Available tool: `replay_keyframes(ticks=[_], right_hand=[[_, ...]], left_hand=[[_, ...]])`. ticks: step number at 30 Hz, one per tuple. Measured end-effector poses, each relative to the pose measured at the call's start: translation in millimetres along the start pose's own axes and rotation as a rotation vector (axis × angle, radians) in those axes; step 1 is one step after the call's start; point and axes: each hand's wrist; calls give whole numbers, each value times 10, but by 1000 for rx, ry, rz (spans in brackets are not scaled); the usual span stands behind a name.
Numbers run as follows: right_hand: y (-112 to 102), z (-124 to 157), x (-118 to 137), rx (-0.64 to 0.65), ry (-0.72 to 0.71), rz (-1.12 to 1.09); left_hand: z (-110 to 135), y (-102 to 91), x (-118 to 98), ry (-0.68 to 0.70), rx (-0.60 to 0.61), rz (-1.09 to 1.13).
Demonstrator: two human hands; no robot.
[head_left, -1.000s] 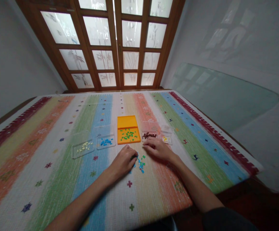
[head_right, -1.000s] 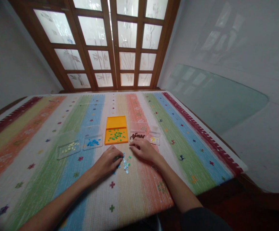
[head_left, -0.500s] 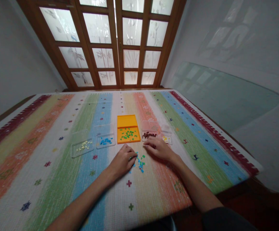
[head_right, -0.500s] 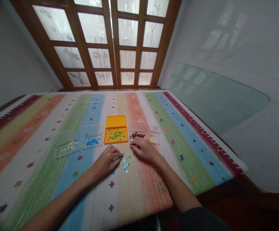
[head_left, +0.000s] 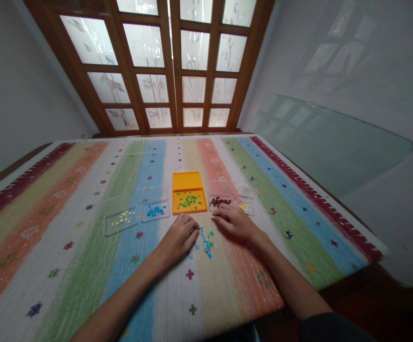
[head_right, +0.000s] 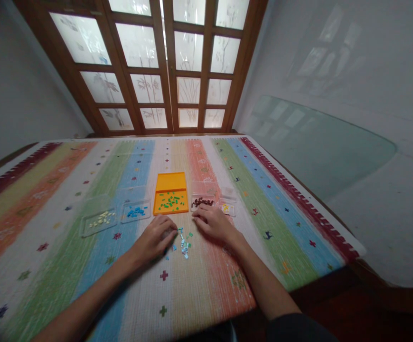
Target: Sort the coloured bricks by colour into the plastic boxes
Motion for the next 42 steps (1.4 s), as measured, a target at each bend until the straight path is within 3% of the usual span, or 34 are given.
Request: replay_keyframes(ticks=[7, 11, 16, 37, 42], right_hand=[[13, 12, -17, 15, -17, 12], [16, 16, -2, 27, -11, 33], [29, 24, 3, 19, -22, 64], [39, 40, -24, 46, -25, 174], [25, 34, -21, 57, -15, 155]], left_hand=[[39, -588, 366, -157, -171, -150], [124, -770, 592, -278, -236, -192], [184, -788, 728, -352, -242, -200], [245, -808, 863, -391, -272, -233], [226, -860, 787, -329, -362, -248]])
Point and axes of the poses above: each hand's wrist, its own z-axis away from the middle knuckle, its own y-axis out of the palm, x = y × z, and after that the axes turned 5 degrees about y, right-handed
